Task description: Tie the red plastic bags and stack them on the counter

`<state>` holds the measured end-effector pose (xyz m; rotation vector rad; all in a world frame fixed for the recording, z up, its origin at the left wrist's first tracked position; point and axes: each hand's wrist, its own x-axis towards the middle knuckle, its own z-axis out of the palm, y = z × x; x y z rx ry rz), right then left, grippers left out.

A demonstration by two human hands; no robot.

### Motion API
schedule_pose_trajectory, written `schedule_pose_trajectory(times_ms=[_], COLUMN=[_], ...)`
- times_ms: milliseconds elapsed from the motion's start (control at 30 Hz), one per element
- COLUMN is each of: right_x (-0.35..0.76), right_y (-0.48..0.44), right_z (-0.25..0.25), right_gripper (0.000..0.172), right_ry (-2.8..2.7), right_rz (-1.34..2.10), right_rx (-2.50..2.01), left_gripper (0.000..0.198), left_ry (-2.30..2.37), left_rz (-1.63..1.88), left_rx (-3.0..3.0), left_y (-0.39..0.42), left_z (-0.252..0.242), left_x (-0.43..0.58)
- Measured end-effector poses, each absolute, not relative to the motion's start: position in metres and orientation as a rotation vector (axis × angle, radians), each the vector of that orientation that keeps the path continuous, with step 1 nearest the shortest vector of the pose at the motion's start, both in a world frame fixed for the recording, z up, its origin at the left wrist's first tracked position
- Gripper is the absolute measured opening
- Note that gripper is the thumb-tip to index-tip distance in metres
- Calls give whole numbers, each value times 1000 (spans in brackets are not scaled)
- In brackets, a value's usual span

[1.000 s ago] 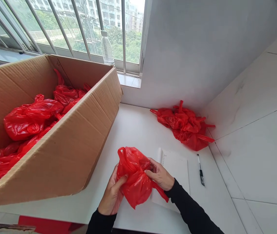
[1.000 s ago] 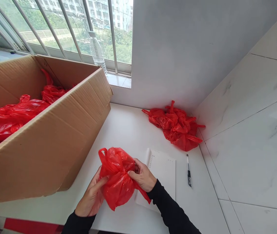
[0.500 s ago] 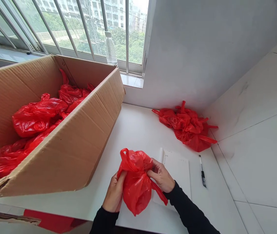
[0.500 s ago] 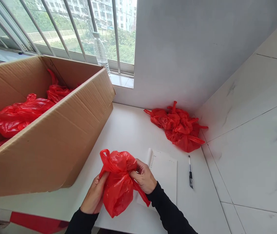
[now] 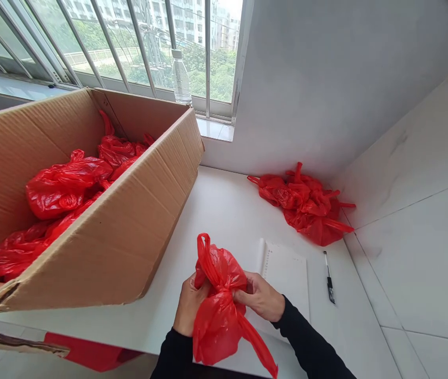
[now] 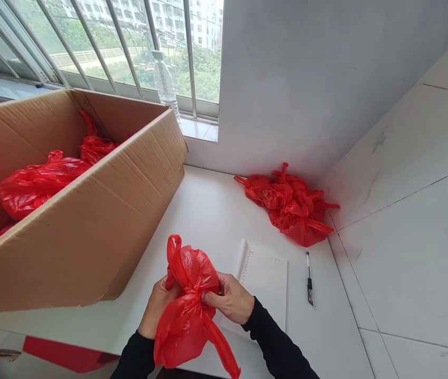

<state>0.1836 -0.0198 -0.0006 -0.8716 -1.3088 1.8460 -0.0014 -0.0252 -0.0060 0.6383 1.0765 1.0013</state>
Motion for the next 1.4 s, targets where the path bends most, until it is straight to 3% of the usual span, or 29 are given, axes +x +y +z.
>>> schedule_pose_trajectory(times_ms=[167, 400, 667, 800, 933, 1033, 1167, 1267, 1400], right_x=[185, 196, 192, 195, 199, 198, 192, 189, 188], right_y=[-15, -18, -19, -20, -23, -24, -22, -20, -21], right_z=[-1, 7, -11, -5, 4, 0, -6, -6, -3], right_gripper=[31, 44, 34, 37, 56, 49, 39, 41, 51], right_ry=[-1075, -1182, -1052, -1093, -1201, -1162, -1118, -1113, -1170], right_rz=[1703, 1921, 1776, 1815, 1935, 1901, 1825, 1816, 1856], right_rx=[-992, -835, -1004, -945, -821, -868, -968, -988, -889], left_gripper=[36, 39, 42, 50, 38, 35, 48, 55, 48], left_ry=[957, 986, 1019, 888, 948, 990, 1075, 1127, 1039], left_rz=[1023, 1026, 1008, 979, 941, 896, 845, 836, 917], left_rx=[519, 659, 504, 642, 773, 751, 673, 583, 542], left_y=[-35, -32, -35, -39, -40, -40, -40, -39, -39], left_z=[1, 4, -1, 0, -8, -11, -11, -12, -12], left_x=[0, -5, 0, -8, -18, -16, -8, -7, -12])
